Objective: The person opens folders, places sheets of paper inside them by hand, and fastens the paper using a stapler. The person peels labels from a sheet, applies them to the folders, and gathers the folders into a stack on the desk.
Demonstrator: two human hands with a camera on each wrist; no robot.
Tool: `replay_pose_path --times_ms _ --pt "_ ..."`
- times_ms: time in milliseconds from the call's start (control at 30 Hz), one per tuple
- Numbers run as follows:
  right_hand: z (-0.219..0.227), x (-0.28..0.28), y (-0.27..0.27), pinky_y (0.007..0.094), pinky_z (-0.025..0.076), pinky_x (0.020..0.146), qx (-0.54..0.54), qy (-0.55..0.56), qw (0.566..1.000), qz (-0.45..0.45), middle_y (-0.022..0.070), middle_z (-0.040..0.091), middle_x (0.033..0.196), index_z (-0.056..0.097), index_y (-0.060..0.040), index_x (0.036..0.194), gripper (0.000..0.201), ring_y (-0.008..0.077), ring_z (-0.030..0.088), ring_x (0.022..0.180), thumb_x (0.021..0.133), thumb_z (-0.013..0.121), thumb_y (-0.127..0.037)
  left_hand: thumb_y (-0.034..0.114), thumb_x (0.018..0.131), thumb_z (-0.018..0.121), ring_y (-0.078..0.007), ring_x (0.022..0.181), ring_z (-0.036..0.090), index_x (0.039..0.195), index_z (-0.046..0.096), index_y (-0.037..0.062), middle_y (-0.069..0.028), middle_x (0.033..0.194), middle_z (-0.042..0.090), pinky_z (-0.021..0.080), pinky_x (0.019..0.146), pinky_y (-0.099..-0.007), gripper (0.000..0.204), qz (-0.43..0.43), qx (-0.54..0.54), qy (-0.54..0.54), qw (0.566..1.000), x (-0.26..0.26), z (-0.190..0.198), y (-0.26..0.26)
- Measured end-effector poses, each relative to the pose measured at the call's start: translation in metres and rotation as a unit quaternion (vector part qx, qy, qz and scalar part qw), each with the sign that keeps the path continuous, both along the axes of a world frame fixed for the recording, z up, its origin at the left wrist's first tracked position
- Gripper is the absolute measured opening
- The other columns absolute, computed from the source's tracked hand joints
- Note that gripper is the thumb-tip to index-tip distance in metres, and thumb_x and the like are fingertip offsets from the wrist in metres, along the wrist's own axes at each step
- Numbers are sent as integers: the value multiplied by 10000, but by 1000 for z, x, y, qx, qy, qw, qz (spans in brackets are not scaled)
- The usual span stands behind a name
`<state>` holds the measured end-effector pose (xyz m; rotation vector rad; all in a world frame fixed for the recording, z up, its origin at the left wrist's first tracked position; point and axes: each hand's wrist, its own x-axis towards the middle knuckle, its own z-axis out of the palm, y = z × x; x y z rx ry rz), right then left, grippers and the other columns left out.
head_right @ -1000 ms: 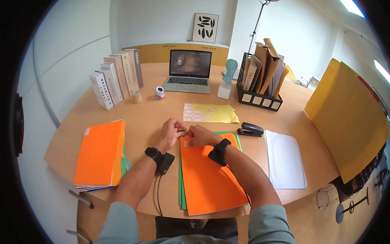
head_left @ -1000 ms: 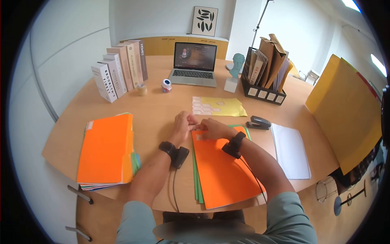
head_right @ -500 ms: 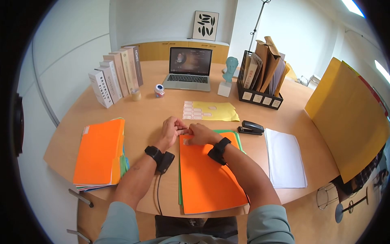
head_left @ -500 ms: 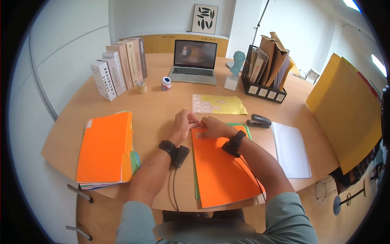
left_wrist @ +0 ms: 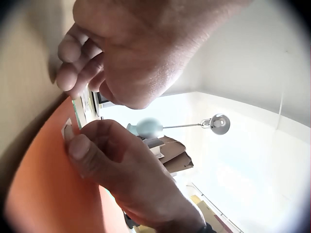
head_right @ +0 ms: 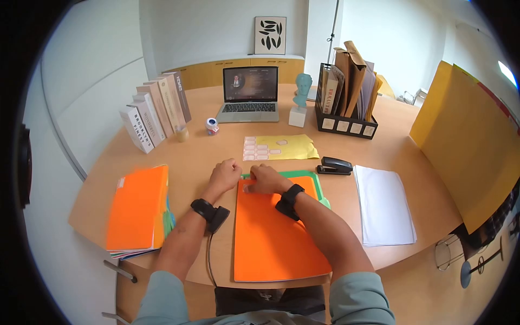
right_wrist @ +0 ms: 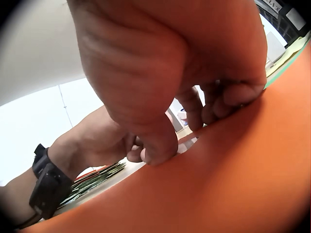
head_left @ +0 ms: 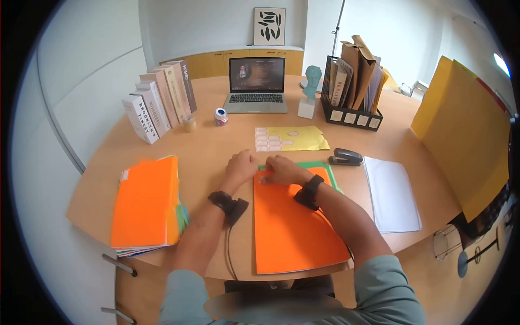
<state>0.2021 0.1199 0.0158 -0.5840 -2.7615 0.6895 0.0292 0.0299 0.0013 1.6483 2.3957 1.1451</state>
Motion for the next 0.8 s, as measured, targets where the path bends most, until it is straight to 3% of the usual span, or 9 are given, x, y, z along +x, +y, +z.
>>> replay_pose_path --times_ms 100,200,300,400,500,633,700,800 --pt "-7 -5 -1 442 484 867 24 1 1000 -17 235 627 1011 605 -4 996 548 393 594 973 753 793 -457 236 841 599 -303 611 675 857 676 24 -181 766 700 550 629 -406 226 -22 18 -2 1000 -5 -10 8" --pt "-11 -8 -2 457 487 898 42 -5 999 -34 251 637 1044 613 -3 1010 551 414 599 1007 761 779 -465 204 868 597 -214 515 621 843 647 24 -116 713 668 512 493 -360 188 -57 -35 -107 992 -8 -5 7" --pt "-13 -12 -2 458 488 909 70 -17 997 -37 250 643 1067 618 -9 1021 526 417 612 1011 788 753 -461 220 876 556 -267 646 703 900 652 22 -174 821 709 576 571 -361 221 -56 -92 -245 964 -8 4 4" --pt "-30 -25 9 451 496 902 78 -15 995 -53 239 648 1082 621 -16 1017 490 410 626 1004 805 740 -442 186 918 547 -166 548 652 892 623 22 -114 748 671 530 459 -289 182 -81 -68 -332 937 -12 5 3" --pt "-32 -28 18 455 505 854 50 -1 998 -40 210 664 1024 633 -10 991 438 393 641 943 789 760 -378 174 946 537 -167 538 629 927 599 17 -79 720 621 528 457 -295 170 -100 -37 -393 913 -12 5 -1" --pt "0 -4 10 453 502 831 -88 2 996 16 179 688 986 670 -6 995 411 367 637 914 761 778 -326 190 972 548 -176 649 642 1000 572 17 -60 807 583 555 567 -312 177 -119 -11 -471 874 -8 14 -8" --pt "3 -1 10 442 516 838 -14 7 999 37 187 693 944 690 -12 990 421 383 628 957 742 778 -341 185 998 550 -193 765 655 1043 556 27 -63 890 556 570 694 -334 164 -148 -9 -521 841 -4 24 -15" --pt "11 9 0 437 528 819 87 64 994 9 185 702 909 705 -30 939 392 385 635 944 723 788 -347 170 995 559 -206 786 666 1055 576 33 -62 895 592 572 726 -349 151 -143 11 -549 823 6 34 -31"
